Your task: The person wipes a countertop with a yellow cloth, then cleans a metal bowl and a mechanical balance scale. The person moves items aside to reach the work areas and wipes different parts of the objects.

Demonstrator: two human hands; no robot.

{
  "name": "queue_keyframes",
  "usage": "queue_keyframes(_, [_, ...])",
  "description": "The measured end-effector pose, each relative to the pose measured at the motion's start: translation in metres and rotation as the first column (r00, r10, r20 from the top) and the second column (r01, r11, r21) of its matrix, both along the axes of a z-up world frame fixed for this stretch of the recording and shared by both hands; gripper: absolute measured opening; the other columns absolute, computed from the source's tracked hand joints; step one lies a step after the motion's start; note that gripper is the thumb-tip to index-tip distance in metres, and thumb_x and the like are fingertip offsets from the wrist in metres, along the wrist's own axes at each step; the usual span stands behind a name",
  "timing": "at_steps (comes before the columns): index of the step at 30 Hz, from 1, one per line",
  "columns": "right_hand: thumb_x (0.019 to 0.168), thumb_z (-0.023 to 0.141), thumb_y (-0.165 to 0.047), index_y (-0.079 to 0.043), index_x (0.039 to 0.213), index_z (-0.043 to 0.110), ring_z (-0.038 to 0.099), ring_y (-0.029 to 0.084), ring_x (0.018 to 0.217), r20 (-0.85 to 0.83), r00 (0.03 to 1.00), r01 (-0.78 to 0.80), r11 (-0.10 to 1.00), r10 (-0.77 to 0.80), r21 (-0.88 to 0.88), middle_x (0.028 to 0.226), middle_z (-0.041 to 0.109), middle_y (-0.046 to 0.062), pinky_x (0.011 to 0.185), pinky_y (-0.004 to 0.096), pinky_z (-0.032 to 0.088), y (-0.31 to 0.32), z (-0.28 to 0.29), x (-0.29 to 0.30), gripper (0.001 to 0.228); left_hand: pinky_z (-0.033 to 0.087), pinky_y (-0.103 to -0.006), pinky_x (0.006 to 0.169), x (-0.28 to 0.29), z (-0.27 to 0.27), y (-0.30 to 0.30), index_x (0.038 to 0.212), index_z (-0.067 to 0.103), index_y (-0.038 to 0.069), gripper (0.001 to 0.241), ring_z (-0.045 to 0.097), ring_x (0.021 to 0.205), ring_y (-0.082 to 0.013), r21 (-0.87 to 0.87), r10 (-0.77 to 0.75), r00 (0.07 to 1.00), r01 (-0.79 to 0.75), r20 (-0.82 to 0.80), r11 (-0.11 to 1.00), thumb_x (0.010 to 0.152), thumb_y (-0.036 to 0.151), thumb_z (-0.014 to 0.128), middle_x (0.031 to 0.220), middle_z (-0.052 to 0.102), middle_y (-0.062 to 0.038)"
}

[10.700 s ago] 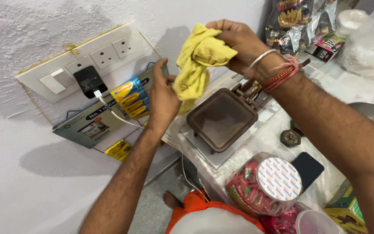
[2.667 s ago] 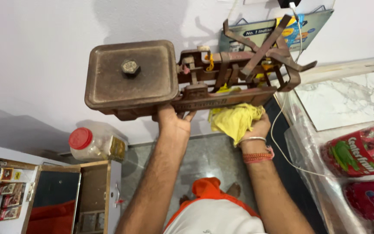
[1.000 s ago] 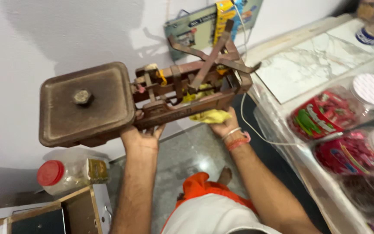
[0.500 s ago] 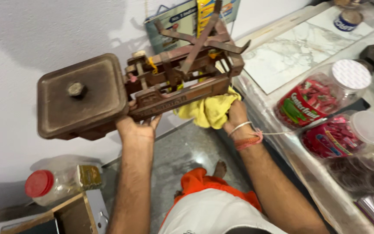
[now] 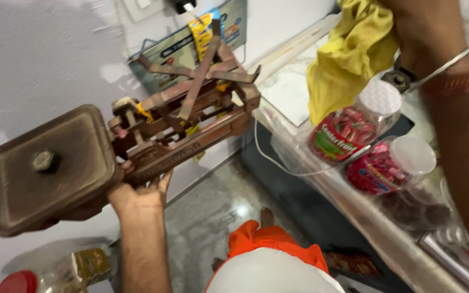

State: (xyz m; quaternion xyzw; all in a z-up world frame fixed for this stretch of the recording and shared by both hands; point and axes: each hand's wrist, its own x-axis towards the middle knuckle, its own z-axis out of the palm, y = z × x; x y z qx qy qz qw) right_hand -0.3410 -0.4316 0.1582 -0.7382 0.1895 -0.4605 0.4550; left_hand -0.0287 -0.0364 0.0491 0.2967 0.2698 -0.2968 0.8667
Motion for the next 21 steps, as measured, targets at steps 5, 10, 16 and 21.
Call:
queue_keyframes(5, [0.102, 0.071, -0.008, 0.003, 0.116, 0.066, 0.073, 0.022, 0.099, -0.413, 0.9, 0.1, 0.988, -0.141, -0.118, 0.111, 0.073, 0.009, 0.084, 0.035, 0.06, -0.153, -0.028, -0.015, 0.018, 0.05, -0.0739, 0.091, -0.013, -0.003, -0.034, 0.091, 0.056, 0.014, 0.019, 0.068, 0.124, -0.039, 0.116, 0.112, 0.99, -0.102, -0.08, 0.988, 0.087, 0.032, 0.059, 0.134, 0.066, -0.015])
queue_keyframes(10, [0.094, 0.083, -0.018, 0.002, 0.117, 0.071, 0.075, 0.026, 0.096, -0.608, 0.668, 0.167, 0.883, -0.429, -0.439, 0.106, 0.075, 0.014, 0.083, 0.039, 0.059, -0.284, -0.094, -0.053, 0.032, 0.049, -0.0735, 0.093, -0.027, -0.013, -0.059, 0.107, 0.068, 0.014, 0.03, 0.068, 0.121, -0.0393, 0.136, 0.135, 0.987, -0.123, -0.081, 0.983, 0.087, 0.028, 0.051, 0.131, 0.068, -0.016])
queue_keyframes(16, [0.086, 0.096, -0.036, 0.007, 0.136, 0.047, 0.07, 0.042, 0.091, -0.659, 0.491, 0.139, 0.798, -0.57, -0.586, 0.105, 0.07, 0.028, 0.078, 0.048, 0.057, -0.361, -0.17, -0.072, 0.082, 0.05, -0.069, 0.096, -0.046, -0.017, -0.081, 0.115, 0.073, 0.011, 0.039, 0.071, 0.116, -0.036, 0.283, 0.207, 0.976, -0.179, -0.071, 0.942, 0.093, 0.033, 0.049, 0.125, 0.073, -0.014])
queue_keyframes(21, [0.086, 0.076, -0.04, -0.014, 0.154, 0.042, 0.065, 0.054, 0.101, -0.95, 0.173, 0.071, 0.966, -0.259, -0.25, 0.118, 0.059, 0.039, 0.085, 0.057, 0.055, -0.368, -0.225, -0.071, 0.081, 0.05, -0.0666, 0.096, -0.042, -0.018, -0.092, 0.116, 0.075, 0.009, 0.041, 0.073, 0.111, -0.0346, 0.325, 0.257, 0.96, -0.211, -0.106, 0.922, 0.097, 0.033, 0.048, 0.121, 0.074, -0.013])
